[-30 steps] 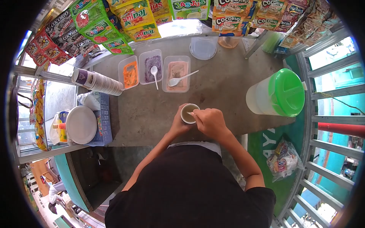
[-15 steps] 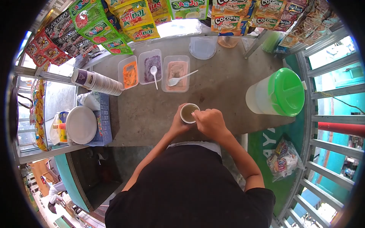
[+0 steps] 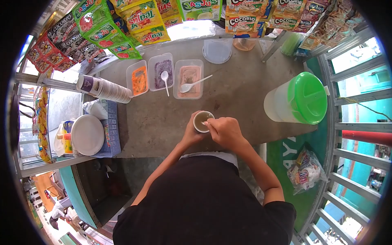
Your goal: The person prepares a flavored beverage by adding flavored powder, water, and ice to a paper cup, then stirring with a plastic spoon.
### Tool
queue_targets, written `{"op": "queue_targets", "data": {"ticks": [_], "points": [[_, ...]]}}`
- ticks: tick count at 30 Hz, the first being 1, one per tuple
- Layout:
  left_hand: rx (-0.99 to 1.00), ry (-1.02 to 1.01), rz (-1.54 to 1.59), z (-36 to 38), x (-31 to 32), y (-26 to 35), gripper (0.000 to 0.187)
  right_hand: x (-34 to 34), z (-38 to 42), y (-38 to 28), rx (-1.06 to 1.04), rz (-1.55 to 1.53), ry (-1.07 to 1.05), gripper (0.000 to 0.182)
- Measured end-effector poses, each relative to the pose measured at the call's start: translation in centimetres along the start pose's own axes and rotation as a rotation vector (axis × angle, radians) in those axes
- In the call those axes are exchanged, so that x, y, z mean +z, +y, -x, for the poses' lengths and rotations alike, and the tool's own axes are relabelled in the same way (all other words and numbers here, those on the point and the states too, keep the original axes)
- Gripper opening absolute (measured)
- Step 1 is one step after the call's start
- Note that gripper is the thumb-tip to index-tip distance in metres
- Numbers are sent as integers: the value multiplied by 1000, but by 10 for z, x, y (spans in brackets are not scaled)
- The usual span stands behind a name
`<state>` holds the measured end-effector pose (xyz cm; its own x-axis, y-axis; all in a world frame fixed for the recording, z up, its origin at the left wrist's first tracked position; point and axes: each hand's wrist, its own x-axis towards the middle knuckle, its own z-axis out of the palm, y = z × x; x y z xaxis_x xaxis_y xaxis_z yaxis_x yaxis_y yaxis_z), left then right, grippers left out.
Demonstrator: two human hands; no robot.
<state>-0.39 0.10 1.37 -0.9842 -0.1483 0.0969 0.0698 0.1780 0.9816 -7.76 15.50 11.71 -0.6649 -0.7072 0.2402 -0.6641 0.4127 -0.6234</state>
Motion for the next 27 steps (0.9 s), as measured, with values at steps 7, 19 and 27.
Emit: {"op": "queue_targets", "data": {"ticks": [7, 19, 27], "points": [[-38, -25, 21, 1, 1, -8, 72, 0, 1, 2, 17, 104, -37, 22], [-7, -3, 8, 1, 0, -3, 69, 1, 0, 1, 8, 47, -69, 23], [28, 1, 16, 1, 1, -6, 69, 2, 0, 1, 22, 96, -49, 22]]}}
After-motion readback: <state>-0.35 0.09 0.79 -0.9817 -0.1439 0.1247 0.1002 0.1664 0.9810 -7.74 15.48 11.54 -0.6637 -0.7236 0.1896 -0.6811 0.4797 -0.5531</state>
